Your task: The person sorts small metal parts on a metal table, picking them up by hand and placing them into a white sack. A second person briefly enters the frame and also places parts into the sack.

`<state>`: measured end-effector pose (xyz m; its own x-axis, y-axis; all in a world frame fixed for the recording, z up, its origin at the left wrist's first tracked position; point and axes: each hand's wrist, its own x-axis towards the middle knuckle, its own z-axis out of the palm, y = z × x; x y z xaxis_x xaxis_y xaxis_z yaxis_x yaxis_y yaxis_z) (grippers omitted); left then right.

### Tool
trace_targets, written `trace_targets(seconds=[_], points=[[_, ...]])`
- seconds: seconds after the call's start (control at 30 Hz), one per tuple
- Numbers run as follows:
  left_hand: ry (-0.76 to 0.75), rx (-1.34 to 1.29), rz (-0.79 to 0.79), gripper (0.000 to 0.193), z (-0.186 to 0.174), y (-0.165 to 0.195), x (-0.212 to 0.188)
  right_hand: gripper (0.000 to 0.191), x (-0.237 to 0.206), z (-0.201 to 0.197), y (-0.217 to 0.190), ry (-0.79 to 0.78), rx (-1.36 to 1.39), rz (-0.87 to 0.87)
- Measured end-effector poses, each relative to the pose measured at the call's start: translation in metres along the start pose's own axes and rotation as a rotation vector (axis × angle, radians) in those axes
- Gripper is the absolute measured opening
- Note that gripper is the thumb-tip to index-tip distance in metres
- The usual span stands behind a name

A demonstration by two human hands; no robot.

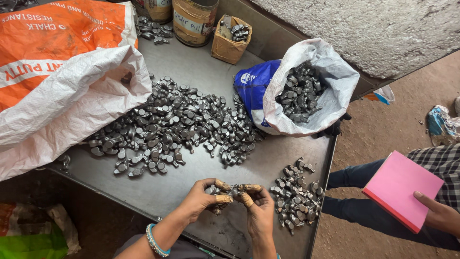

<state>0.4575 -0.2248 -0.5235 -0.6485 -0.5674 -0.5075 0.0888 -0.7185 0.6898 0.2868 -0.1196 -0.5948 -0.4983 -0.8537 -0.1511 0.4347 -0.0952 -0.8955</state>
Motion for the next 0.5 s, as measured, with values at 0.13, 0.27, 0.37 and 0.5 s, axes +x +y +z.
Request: trace_targets(seconds=[0.13, 0.27, 0.37, 0.5], points=[[-0.032, -0.041, -0.038, 0.032, 0.004, -0.002, -0.001, 0.020, -0.004, -0.003, -0.003, 0.000, 0.026, 0.019], [-0.026, -0.062, -0.080, 0.032, 0.010, -0.003, 0.001, 0.021, -0.006, -0.003, -0.010, 0.005, 0.032, 0.085], [-0.016, -0.168, -0.156, 0.037, 0.014, -0.006, 0.004, 0.021, -0.007, -0.006, -0.012, 0.050, 0.098, 0.177], [-0.080, -0.200, -0.228, 0.036, 0.020, -0.010, 0.004, 0.021, -0.007, -0.011, -0.011, 0.052, 0.266, 0.288]])
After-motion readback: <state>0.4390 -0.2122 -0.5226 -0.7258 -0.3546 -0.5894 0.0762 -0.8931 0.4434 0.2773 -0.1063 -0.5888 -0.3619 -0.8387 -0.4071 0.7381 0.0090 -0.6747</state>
